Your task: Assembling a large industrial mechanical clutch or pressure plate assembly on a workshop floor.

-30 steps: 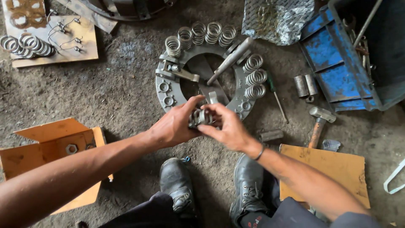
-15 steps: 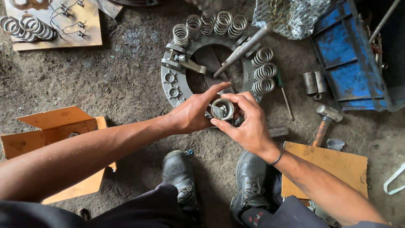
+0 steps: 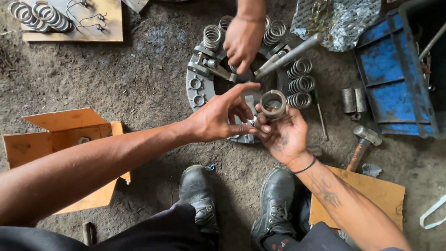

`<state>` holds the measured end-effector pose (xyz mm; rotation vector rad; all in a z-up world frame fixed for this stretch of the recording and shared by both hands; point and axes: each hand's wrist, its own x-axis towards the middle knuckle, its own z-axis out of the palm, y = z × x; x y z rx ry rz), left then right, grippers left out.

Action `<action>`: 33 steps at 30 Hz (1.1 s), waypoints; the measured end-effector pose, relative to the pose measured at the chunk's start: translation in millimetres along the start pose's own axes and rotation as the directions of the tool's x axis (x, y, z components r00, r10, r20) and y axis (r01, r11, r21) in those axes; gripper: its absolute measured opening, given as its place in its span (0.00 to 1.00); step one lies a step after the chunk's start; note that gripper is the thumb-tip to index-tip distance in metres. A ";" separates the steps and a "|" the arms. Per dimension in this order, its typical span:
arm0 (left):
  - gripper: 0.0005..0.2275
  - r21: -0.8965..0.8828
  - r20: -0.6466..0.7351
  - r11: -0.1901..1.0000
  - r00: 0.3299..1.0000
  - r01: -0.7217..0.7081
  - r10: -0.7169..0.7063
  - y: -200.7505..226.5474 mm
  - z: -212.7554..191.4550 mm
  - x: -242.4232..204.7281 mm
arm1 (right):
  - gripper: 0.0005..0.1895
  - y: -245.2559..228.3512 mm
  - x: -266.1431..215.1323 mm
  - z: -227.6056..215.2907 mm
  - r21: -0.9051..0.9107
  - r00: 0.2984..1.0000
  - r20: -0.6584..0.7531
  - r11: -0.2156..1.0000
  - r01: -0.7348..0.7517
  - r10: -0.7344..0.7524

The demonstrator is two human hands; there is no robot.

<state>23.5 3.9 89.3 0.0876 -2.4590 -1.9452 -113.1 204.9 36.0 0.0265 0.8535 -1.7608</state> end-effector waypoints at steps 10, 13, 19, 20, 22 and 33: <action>0.31 0.310 0.038 0.949 0.997 0.049 -0.064 -50.0 -27.4 -4.2 | 0.33 -19.1 -10.2 -15.0 0.057 0.975 0.218 0.998 0.031 -0.042; 0.25 0.428 0.038 0.895 0.987 0.123 -0.154 -57.5 -42.6 -8.7 | 0.31 -39.7 -18.1 -45.5 -0.135 0.995 0.071 0.987 0.081 -0.072; 0.21 0.467 -0.028 0.874 0.990 0.134 -0.136 -88.2 -59.4 -16.1 | 0.26 -88.1 -31.9 -89.2 -0.556 0.910 -0.027 0.763 0.331 -0.414; 0.21 0.482 -0.023 0.864 0.988 0.146 -0.154 -84.7 -59.5 -16.0 | 0.24 -91.1 -31.8 -88.1 -0.609 0.911 -0.061 0.739 0.289 -0.407; 0.21 0.497 -0.014 0.854 0.985 0.154 -0.170 -80.1 -58.6 -14.5 | 0.22 -89.6 -30.6 -86.4 -0.658 0.909 -0.099 0.712 0.245 -0.404; 0.22 0.533 -0.032 0.833 0.987 0.149 -0.157 -77.4 -62.8 -20.1 | 0.32 -39.6 -6.9 -82.0 -0.916 0.817 0.243 -0.401 0.016 -0.523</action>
